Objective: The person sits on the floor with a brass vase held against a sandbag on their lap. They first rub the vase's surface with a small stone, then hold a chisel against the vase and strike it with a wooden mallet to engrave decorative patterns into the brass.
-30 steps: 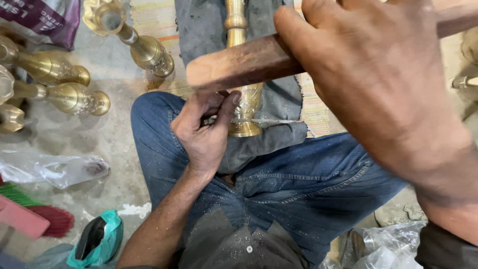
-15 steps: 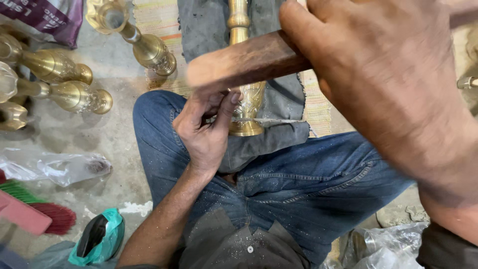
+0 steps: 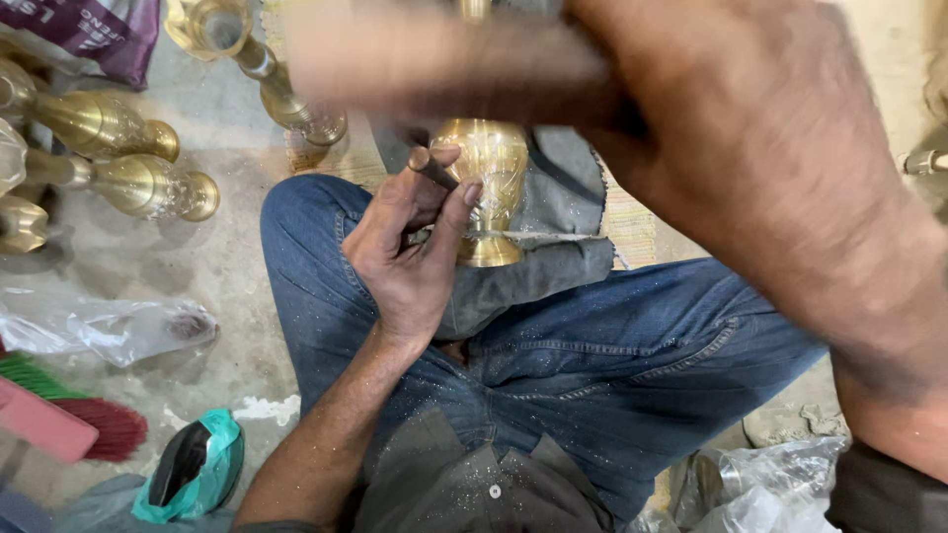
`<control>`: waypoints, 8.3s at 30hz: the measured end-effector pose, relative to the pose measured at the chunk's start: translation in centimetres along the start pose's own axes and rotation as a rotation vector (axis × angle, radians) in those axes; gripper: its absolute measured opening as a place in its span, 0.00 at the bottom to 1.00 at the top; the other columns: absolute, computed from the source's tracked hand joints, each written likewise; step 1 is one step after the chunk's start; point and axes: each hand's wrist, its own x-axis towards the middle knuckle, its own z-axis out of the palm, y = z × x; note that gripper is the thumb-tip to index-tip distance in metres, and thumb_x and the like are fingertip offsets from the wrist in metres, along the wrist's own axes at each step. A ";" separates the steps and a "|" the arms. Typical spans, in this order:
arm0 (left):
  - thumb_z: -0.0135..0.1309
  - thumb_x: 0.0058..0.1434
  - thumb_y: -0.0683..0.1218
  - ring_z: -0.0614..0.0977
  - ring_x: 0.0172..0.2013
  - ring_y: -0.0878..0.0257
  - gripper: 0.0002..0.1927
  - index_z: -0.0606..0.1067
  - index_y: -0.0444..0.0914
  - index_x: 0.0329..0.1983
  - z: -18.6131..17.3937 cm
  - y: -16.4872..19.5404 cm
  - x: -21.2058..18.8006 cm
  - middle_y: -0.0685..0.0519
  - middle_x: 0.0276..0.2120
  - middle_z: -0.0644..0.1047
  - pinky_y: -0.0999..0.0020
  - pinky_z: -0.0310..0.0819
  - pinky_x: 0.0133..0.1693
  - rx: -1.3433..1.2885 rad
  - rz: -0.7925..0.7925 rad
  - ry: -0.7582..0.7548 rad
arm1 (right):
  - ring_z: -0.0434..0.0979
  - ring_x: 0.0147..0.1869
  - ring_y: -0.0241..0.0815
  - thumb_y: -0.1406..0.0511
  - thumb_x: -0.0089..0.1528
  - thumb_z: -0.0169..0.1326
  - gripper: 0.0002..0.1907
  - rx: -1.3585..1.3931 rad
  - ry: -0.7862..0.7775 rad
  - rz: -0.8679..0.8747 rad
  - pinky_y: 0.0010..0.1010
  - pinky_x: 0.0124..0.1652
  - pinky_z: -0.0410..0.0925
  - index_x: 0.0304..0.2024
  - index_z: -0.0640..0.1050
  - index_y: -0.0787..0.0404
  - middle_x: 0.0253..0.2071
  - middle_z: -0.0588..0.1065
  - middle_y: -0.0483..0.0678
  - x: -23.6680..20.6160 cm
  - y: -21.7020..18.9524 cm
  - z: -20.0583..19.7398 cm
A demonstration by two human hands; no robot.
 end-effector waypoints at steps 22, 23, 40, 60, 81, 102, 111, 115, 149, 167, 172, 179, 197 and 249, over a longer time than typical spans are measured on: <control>0.67 0.67 0.36 0.84 0.34 0.72 0.10 0.77 0.33 0.47 -0.1 0.1 -0.1 0.54 0.36 0.80 0.78 0.81 0.37 -0.058 -0.094 0.003 | 0.78 0.51 0.48 0.69 0.63 0.60 0.10 -0.104 -0.058 0.024 0.40 0.46 0.68 0.45 0.74 0.60 0.41 0.75 0.48 0.2 -0.3 -0.4; 0.67 0.66 0.36 0.84 0.33 0.71 0.09 0.77 0.33 0.43 0.0 0.0 -0.2 0.53 0.37 0.81 0.78 0.81 0.36 -0.045 -0.072 0.010 | 0.78 0.51 0.48 0.69 0.63 0.59 0.09 -0.114 -0.064 0.026 0.40 0.46 0.68 0.44 0.74 0.60 0.41 0.75 0.48 0.2 -0.3 -0.4; 0.63 0.69 0.37 0.86 0.45 0.66 0.10 0.79 0.35 0.52 -1.8 2.5 2.9 0.48 0.51 0.83 0.73 0.86 0.44 -0.086 0.026 -0.230 | 0.76 0.47 0.53 0.72 0.63 0.64 0.15 0.278 0.127 0.313 0.41 0.48 0.68 0.49 0.75 0.63 0.41 0.75 0.51 -4.3 0.7 2.9; 0.68 0.66 0.39 0.86 0.43 0.63 0.15 0.76 0.37 0.53 -1.5 2.2 3.6 0.51 0.43 0.81 0.70 0.82 0.42 0.177 0.139 -0.449 | 0.78 0.43 0.47 0.70 0.57 0.68 0.16 0.188 0.055 0.417 0.41 0.44 0.69 0.43 0.75 0.60 0.38 0.76 0.47 -4.6 -0.1 3.1; 0.64 0.68 0.36 0.86 0.42 0.67 0.15 0.76 0.34 0.57 -1.7 1.9 2.8 0.50 0.41 0.83 0.74 0.84 0.42 -0.089 0.030 -0.169 | 0.76 0.35 0.49 0.69 0.58 0.66 0.14 0.241 0.082 0.441 0.42 0.34 0.67 0.42 0.75 0.62 0.33 0.73 0.50 -4.6 0.4 5.9; 0.65 0.66 0.42 0.88 0.43 0.66 0.17 0.78 0.38 0.58 -0.7 1.6 6.3 0.51 0.45 0.84 0.72 0.84 0.44 0.046 -0.004 -0.374 | 0.79 0.50 0.53 0.69 0.58 0.68 0.24 0.401 0.101 0.205 0.43 0.47 0.70 0.55 0.75 0.60 0.46 0.77 0.51 0.3 3.2 5.8; 0.67 0.65 0.41 0.87 0.41 0.66 0.17 0.78 0.37 0.56 -1.2 0.5 6.5 0.53 0.43 0.83 0.73 0.86 0.43 0.001 0.080 -0.406 | 0.75 0.48 0.48 0.69 0.61 0.68 0.19 0.327 0.121 0.292 0.40 0.48 0.64 0.52 0.76 0.58 0.42 0.74 0.46 -0.4 1.6 6.8; 0.67 0.66 0.42 0.87 0.43 0.66 0.17 0.77 0.36 0.56 -1.3 0.1 6.4 0.52 0.45 0.83 0.73 0.86 0.44 0.009 0.127 -0.423 | 0.74 0.47 0.50 0.71 0.56 0.67 0.20 0.272 0.166 0.251 0.42 0.47 0.63 0.49 0.77 0.60 0.43 0.75 0.47 -1.0 1.9 6.8; 0.65 0.67 0.40 0.86 0.43 0.66 0.19 0.77 0.36 0.60 -1.0 1.3 6.2 0.52 0.42 0.81 0.73 0.85 0.44 0.052 0.078 -0.415 | 0.76 0.38 0.33 0.71 0.74 0.63 0.08 0.848 0.344 0.551 0.23 0.36 0.65 0.46 0.76 0.67 0.35 0.75 0.51 -3.2 2.8 8.1; 0.66 0.66 0.43 0.85 0.39 0.66 0.17 0.77 0.37 0.57 -1.2 0.6 6.9 0.53 0.39 0.81 0.72 0.82 0.39 0.113 0.148 -0.448 | 0.78 0.38 0.50 0.69 0.53 0.69 0.18 0.040 0.162 0.190 0.43 0.39 0.67 0.40 0.74 0.62 0.31 0.75 0.49 -0.6 1.8 5.0; 0.66 0.66 0.41 0.85 0.39 0.66 0.17 0.78 0.36 0.57 -1.2 0.7 7.0 0.53 0.39 0.81 0.72 0.82 0.38 0.064 0.103 -0.468 | 0.77 0.44 0.47 0.66 0.63 0.65 0.12 0.389 0.096 0.381 0.39 0.44 0.67 0.42 0.73 0.60 0.34 0.73 0.46 -1.2 2.2 5.7; 0.66 0.67 0.40 0.85 0.38 0.69 0.16 0.78 0.34 0.56 -0.4 1.1 5.8 0.52 0.40 0.83 0.73 0.81 0.36 0.102 0.072 -0.311 | 0.75 0.46 0.51 0.71 0.62 0.64 0.13 0.215 0.210 0.299 0.40 0.47 0.66 0.46 0.75 0.61 0.39 0.75 0.49 -2.5 3.0 6.8; 0.66 0.68 0.42 0.84 0.40 0.68 0.14 0.78 0.40 0.55 -0.7 1.3 6.5 0.55 0.39 0.81 0.73 0.81 0.39 0.140 0.104 -0.414 | 0.78 0.38 0.56 0.74 0.52 0.69 0.18 0.145 0.144 0.220 0.50 0.37 0.68 0.41 0.75 0.64 0.32 0.75 0.52 -1.2 2.4 5.8; 0.65 0.67 0.42 0.85 0.41 0.68 0.19 0.77 0.37 0.60 -0.4 1.1 6.7 0.54 0.40 0.81 0.74 0.85 0.41 0.093 0.062 -0.411 | 0.75 0.37 0.43 0.68 0.62 0.66 0.15 0.588 0.200 0.524 0.37 0.37 0.68 0.45 0.74 0.63 0.31 0.74 0.46 -0.5 2.5 6.6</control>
